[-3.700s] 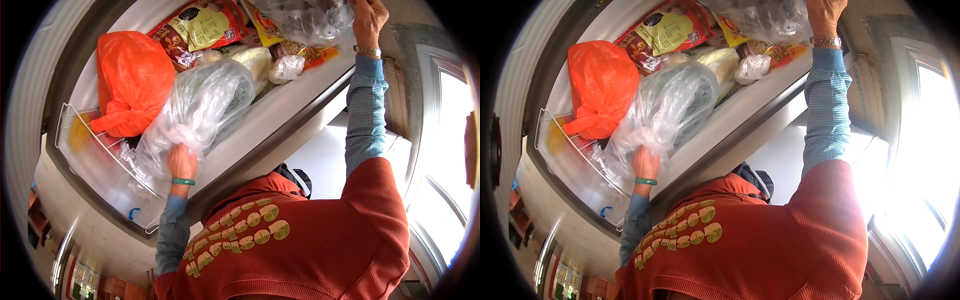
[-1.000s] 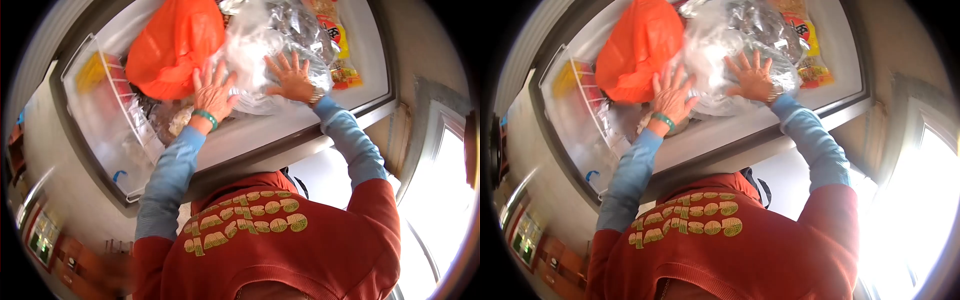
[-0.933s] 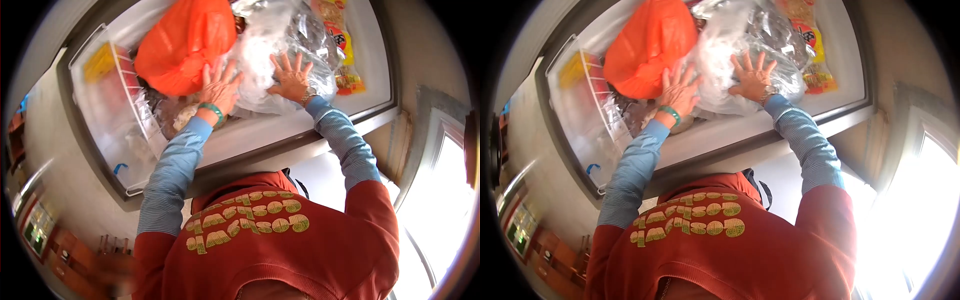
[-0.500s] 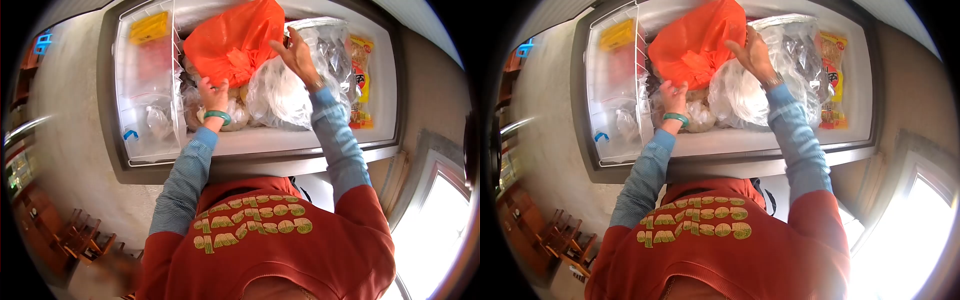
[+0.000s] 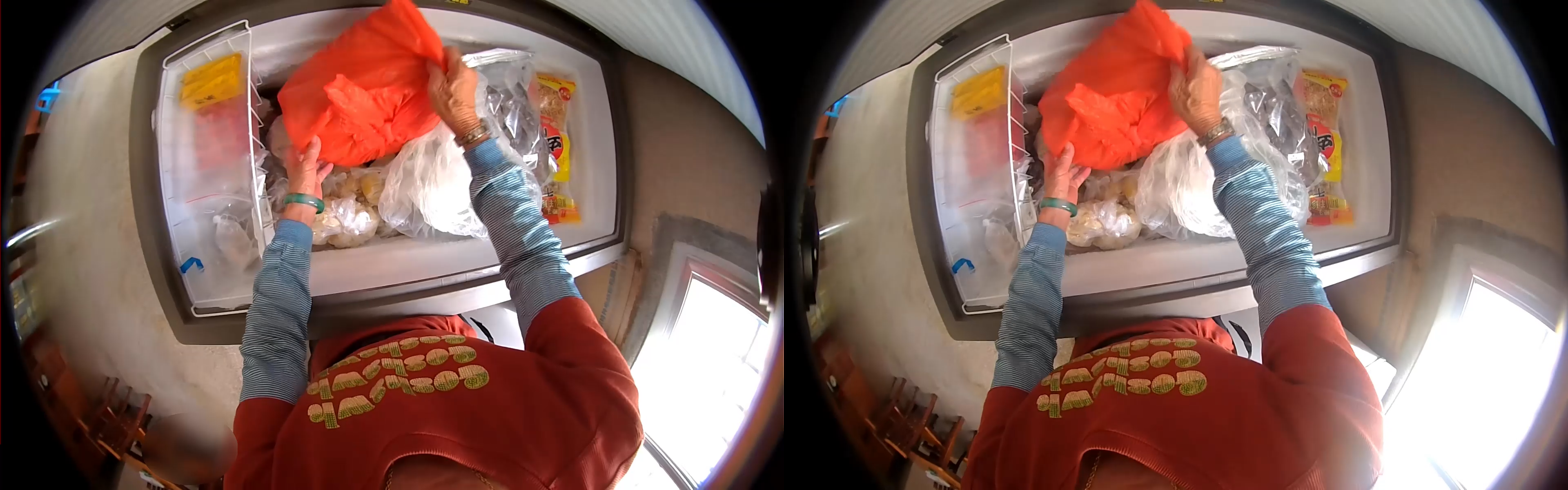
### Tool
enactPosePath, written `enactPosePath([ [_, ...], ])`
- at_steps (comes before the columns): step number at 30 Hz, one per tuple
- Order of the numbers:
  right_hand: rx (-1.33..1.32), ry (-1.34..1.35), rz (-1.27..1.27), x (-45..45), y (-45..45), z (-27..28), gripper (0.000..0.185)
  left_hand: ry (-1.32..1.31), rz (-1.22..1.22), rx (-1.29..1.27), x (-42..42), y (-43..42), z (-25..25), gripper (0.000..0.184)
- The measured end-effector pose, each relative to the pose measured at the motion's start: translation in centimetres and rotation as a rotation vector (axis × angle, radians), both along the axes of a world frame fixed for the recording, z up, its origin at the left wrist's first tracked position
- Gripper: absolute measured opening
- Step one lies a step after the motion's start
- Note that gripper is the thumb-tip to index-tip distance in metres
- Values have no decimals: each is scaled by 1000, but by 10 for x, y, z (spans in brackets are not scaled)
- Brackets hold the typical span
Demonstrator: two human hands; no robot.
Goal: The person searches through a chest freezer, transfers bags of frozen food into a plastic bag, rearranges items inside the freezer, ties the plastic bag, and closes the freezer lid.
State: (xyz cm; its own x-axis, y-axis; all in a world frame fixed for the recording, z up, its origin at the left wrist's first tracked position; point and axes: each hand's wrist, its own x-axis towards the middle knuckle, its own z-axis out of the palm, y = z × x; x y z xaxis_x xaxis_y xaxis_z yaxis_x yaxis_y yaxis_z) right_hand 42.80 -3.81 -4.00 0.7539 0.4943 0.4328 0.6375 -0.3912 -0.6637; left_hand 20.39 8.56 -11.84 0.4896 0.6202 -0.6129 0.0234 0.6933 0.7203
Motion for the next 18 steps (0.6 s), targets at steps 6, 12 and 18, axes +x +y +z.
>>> enactPosePath([
  [6,322,62,-125,46,-63,45,21,-83,-195,356,39,-14,65,53],
  [12,-328,215,-457,115,-147,-28,54,2,-661,791,93,-50,10,77],
  [18,-318,-114,-262,31,-103,-6,70,107,-550,734,84,-69,-3,87],
])
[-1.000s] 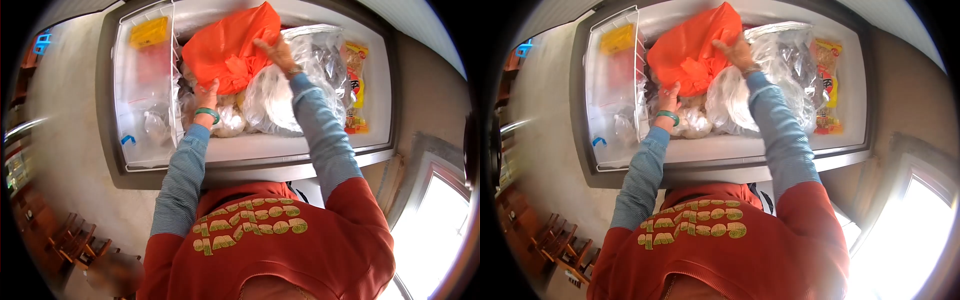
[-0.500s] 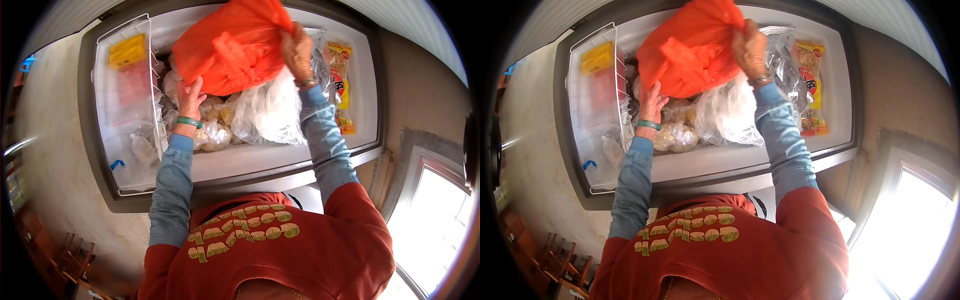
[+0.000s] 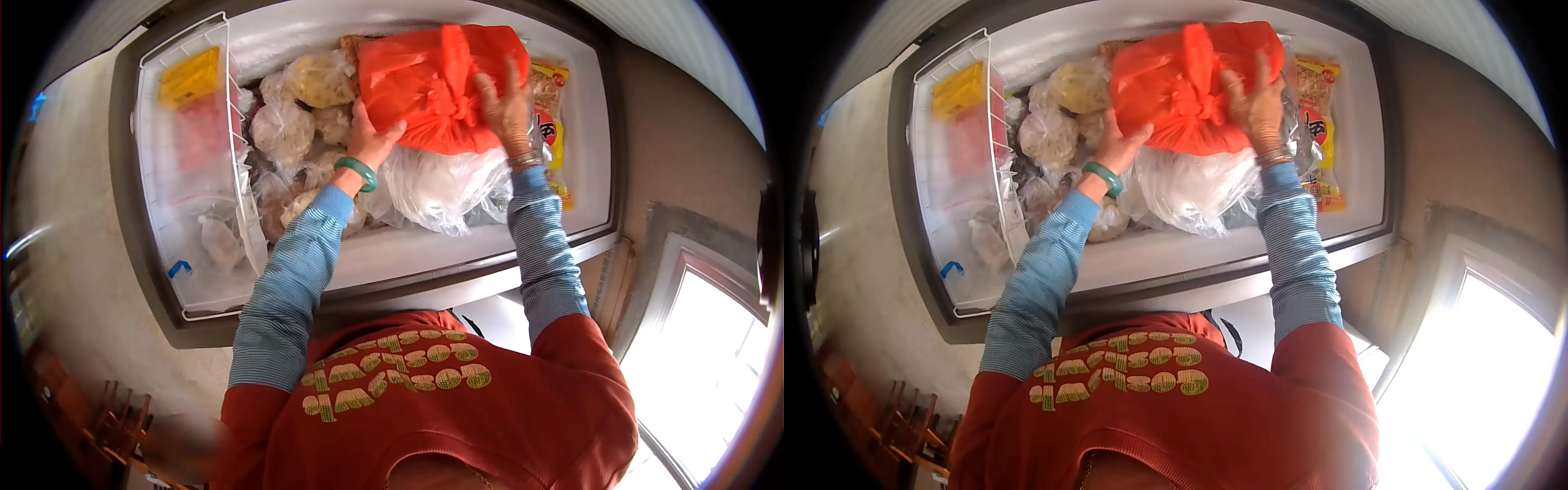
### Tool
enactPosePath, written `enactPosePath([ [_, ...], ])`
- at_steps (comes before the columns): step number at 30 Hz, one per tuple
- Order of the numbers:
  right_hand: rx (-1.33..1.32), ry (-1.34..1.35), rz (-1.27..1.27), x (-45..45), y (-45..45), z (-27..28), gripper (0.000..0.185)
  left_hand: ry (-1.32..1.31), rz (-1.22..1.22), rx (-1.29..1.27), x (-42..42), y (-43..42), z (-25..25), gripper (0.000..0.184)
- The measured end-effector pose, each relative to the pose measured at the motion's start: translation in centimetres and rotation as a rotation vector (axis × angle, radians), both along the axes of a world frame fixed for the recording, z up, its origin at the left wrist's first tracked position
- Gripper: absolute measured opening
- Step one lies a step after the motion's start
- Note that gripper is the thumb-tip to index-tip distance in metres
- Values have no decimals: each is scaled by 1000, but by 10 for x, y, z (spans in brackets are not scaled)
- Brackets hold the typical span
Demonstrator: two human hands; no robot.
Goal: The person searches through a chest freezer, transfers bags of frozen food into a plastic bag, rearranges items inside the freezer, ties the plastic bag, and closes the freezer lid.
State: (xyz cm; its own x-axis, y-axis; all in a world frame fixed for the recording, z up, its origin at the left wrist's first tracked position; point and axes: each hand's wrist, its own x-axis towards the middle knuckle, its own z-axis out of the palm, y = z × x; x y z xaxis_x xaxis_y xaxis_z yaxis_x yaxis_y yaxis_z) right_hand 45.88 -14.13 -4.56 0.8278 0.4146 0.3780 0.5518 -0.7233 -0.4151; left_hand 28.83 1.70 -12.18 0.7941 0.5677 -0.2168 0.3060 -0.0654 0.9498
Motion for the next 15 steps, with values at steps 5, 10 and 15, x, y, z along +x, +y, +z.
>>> enactPosePath([
  [5,-53,102,-22,-30,25,-3,62,-66,166,-415,-13,16,2,77],
  [10,50,175,86,-17,47,-27,60,-125,284,-180,-24,21,-13,81],
  [15,45,180,91,-11,49,-28,51,-15,179,-775,-19,36,12,88],
])
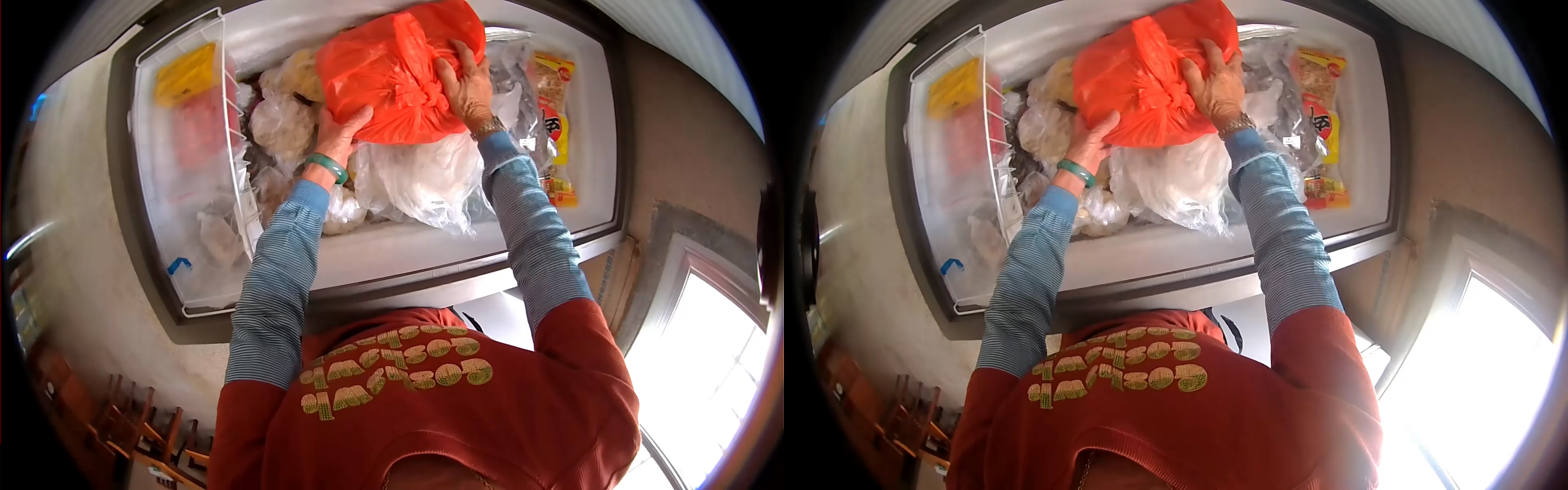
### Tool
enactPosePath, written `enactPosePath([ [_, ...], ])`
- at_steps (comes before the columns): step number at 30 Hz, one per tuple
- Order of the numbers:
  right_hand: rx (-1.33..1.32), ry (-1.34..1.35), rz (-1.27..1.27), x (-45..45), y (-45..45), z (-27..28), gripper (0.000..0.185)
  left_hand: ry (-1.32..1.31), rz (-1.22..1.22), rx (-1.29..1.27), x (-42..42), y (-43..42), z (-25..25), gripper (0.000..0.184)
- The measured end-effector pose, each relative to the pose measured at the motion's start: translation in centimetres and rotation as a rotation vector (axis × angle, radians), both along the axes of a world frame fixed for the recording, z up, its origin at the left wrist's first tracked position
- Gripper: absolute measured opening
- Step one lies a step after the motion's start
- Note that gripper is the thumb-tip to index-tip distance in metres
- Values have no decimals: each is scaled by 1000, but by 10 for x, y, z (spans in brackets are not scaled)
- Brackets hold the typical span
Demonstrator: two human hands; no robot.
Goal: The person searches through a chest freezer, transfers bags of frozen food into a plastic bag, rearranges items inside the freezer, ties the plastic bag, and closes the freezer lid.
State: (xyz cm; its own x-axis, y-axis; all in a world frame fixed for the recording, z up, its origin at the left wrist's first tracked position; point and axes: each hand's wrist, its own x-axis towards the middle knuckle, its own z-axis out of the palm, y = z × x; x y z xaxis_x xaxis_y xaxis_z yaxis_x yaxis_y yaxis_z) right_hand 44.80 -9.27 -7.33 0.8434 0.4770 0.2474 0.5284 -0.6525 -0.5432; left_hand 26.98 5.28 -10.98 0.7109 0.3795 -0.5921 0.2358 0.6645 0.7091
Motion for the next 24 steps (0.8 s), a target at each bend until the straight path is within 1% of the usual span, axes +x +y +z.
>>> enactPosePath([
  [1,5,7,15,0,0,-2,51,7,15,5,0,0,0,88],
  [3,55,0,-36,-2,0,-9,49,38,48,13,-6,-1,-1,83],
  [4,143,42,-5,-6,0,-6,46,42,69,67,-9,1,4,81],
  [5,177,26,4,-6,0,-11,42,56,84,72,-18,2,10,81],
  [7,202,113,110,-22,11,-4,40,106,136,133,-43,-3,23,83],
  [8,178,77,178,-29,24,-11,39,97,228,83,-61,-11,21,84],
  [9,201,121,254,-42,40,-8,40,-32,293,38,-78,-20,18,81],
  [10,135,115,337,-53,57,-5,40,-32,328,-63,-97,-29,9,73],
  [11,64,110,422,-62,72,-5,40,188,375,-194,-111,-37,19,62],
  [12,72,85,498,-68,83,-12,40,250,461,-253,-118,-46,32,52],
  [13,80,57,575,-73,95,-16,40,255,472,-251,-126,-49,29,52],
  [14,72,39,644,-78,102,-18,39,307,466,-393,-134,-52,23,50],
  [15,71,40,652,-77,109,-17,39,352,460,-537,-134,-52,29,47],
  [16,38,98,726,-74,116,-17,40,350,473,-541,-135,-57,34,47],
  [18,-20,187,826,-75,122,-18,42,372,113,-377,-136,-64,53,46],
  [19,-20,188,832,-75,119,-17,42,372,119,-378,-134,-68,59,46],
  [21,-26,185,825,-80,114,-15,50,109,-4,995,-131,-68,67,57],
  [22,-21,185,824,-84,113,-17,50,111,-6,998,-123,-57,78,57],
  [24,23,156,695,-92,109,-25,58,294,-165,1522,-100,-28,86,74],
])
